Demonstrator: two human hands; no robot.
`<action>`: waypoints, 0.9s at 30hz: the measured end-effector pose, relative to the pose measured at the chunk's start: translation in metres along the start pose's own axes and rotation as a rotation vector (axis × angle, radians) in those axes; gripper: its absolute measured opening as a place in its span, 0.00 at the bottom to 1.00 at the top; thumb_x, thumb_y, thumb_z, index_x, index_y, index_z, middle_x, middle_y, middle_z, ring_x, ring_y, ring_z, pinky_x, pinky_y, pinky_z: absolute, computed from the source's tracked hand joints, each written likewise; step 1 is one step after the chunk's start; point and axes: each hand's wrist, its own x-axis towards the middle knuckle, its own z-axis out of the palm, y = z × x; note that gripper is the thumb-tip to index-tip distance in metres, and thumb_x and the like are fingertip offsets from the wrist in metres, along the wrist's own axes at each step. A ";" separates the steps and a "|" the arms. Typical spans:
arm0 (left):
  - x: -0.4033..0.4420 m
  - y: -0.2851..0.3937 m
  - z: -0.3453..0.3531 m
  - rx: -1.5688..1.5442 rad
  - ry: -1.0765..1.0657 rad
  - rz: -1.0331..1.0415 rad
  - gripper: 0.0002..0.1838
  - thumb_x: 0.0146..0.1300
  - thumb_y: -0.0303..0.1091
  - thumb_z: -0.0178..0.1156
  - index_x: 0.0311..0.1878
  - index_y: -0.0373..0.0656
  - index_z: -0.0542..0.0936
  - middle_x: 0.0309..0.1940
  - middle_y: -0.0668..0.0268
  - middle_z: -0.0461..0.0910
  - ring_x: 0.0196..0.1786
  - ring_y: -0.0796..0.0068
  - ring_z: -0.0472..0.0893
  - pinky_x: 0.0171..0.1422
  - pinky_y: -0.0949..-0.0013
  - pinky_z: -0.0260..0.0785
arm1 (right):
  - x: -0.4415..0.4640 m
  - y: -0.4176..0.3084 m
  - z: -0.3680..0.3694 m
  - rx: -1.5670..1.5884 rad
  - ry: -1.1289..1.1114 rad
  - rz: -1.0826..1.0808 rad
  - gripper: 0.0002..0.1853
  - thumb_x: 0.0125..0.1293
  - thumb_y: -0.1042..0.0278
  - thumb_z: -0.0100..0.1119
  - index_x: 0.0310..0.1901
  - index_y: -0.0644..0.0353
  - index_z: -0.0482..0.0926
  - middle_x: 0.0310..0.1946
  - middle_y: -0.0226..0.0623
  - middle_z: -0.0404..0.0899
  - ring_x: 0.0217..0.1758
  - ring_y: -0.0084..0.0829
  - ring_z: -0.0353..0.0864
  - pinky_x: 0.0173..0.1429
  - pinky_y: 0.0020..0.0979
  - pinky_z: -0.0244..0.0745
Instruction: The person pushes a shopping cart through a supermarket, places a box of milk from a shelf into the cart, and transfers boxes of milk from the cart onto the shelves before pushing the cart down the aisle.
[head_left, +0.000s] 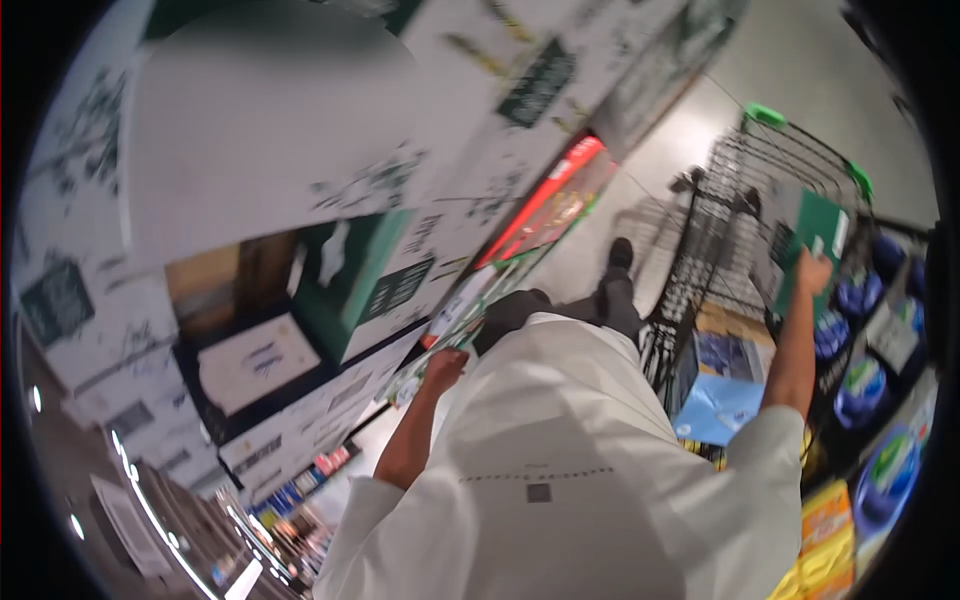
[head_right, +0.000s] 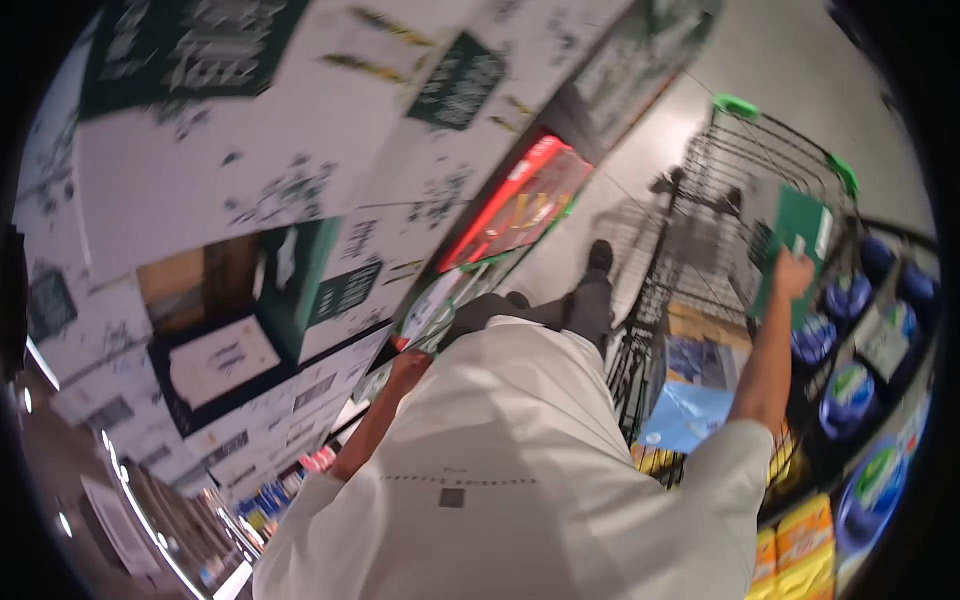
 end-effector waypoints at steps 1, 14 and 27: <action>0.003 -0.007 0.008 -0.121 0.069 -0.017 0.15 0.64 0.43 0.61 0.33 0.39 0.80 0.23 0.61 0.81 0.25 0.72 0.82 0.33 0.67 0.74 | 0.001 0.002 0.000 0.006 -0.021 0.000 0.40 0.45 0.42 0.71 0.57 0.61 0.75 0.51 0.49 0.80 0.55 0.47 0.79 0.61 0.44 0.70; 0.047 -0.011 0.050 -0.470 0.194 0.190 0.10 0.63 0.35 0.63 0.32 0.37 0.79 0.22 0.61 0.80 0.23 0.75 0.79 0.30 0.68 0.72 | 0.034 -0.004 -0.052 0.369 -0.432 0.041 0.19 0.54 0.55 0.70 0.23 0.66 0.79 0.22 0.38 0.79 0.23 0.31 0.77 0.35 0.34 0.74; 0.065 0.046 0.045 -0.592 0.165 0.420 0.10 0.64 0.33 0.60 0.37 0.34 0.81 0.26 0.60 0.83 0.26 0.77 0.81 0.33 0.71 0.74 | -0.244 -0.144 -0.445 1.013 -0.381 -0.400 0.13 0.64 0.70 0.65 0.23 0.55 0.73 0.18 0.17 0.64 0.18 0.09 0.53 0.23 0.17 0.47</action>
